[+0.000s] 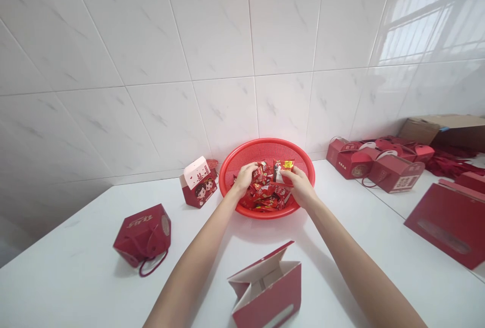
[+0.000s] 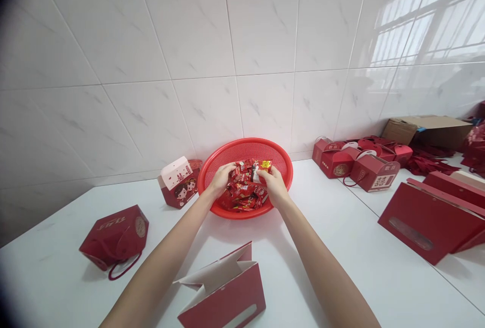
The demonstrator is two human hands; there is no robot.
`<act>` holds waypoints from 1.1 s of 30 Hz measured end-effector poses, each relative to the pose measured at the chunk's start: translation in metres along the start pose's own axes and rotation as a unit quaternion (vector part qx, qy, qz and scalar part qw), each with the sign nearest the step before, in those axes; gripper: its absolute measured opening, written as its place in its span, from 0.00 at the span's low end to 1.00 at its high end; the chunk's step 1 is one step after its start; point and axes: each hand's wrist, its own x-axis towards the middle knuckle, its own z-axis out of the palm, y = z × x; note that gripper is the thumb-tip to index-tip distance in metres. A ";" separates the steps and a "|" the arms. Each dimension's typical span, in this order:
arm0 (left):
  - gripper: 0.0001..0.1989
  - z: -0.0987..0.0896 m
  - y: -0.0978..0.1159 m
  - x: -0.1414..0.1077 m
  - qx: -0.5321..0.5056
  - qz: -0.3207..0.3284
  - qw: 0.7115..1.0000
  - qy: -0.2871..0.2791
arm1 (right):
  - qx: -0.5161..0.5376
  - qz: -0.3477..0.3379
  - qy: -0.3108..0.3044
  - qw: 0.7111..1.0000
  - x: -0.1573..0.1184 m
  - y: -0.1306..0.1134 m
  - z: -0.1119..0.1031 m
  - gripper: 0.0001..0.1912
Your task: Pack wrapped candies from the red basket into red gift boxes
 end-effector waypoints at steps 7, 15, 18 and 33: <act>0.15 0.007 0.011 -0.008 0.028 0.005 0.999 -0.045 | -0.008 0.000 -0.029 1.000 0.000 0.000 -0.002 0.16; 0.21 0.007 0.007 -0.010 0.077 0.004 0.993 -0.086 | -0.013 -0.005 -0.038 0.999 0.001 0.002 -0.003 0.17; 0.21 0.005 0.003 -0.009 0.057 0.000 0.995 -0.081 | -0.014 -0.007 -0.035 0.999 0.001 0.002 -0.002 0.17; 0.19 0.004 0.004 -0.007 0.047 0.051 0.994 -0.084 | -0.015 -0.028 -0.001 0.999 0.001 0.004 -0.002 0.18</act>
